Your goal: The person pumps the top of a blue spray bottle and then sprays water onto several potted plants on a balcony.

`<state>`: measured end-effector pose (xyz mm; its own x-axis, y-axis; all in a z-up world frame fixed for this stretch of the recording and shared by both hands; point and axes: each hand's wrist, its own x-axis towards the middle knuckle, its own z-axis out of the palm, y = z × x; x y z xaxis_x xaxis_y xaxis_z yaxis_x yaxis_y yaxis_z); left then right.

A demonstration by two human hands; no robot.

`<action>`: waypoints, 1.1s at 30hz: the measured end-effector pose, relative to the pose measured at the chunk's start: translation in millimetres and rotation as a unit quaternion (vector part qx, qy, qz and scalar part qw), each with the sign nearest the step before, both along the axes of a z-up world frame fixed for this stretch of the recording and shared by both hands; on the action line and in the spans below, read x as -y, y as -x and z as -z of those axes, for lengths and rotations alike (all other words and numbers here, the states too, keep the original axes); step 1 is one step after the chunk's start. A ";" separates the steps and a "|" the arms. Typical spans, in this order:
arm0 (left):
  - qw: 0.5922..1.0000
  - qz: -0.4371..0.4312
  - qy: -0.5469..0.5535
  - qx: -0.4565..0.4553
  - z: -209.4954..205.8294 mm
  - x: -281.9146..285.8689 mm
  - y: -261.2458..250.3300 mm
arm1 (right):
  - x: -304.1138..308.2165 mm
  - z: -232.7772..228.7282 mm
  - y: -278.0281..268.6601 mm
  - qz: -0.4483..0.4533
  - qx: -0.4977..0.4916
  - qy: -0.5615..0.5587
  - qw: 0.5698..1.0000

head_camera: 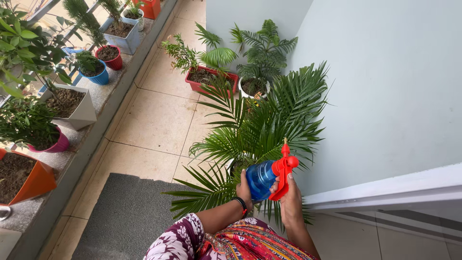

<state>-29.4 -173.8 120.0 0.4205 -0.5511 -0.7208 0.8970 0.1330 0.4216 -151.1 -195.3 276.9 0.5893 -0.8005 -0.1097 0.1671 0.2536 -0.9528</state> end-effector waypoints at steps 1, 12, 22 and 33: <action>1.000 0.000 -0.008 0.008 4.4 6.6 2.9 | 6.9 2.1 0.9 -0.005 0.006 0.009 1.000; 1.000 -0.002 -0.012 -0.011 -9.5 35.6 37.3 | 49.1 0.7 34.4 -0.046 -0.009 0.002 0.999; 0.998 0.060 -0.002 -0.002 -29.3 51.5 51.0 | 64.0 -9.5 49.2 -0.006 -0.002 0.020 1.000; 0.997 0.076 -0.008 0.008 -32.6 61.1 50.9 | 62.8 -9.2 56.8 0.026 0.031 0.014 0.999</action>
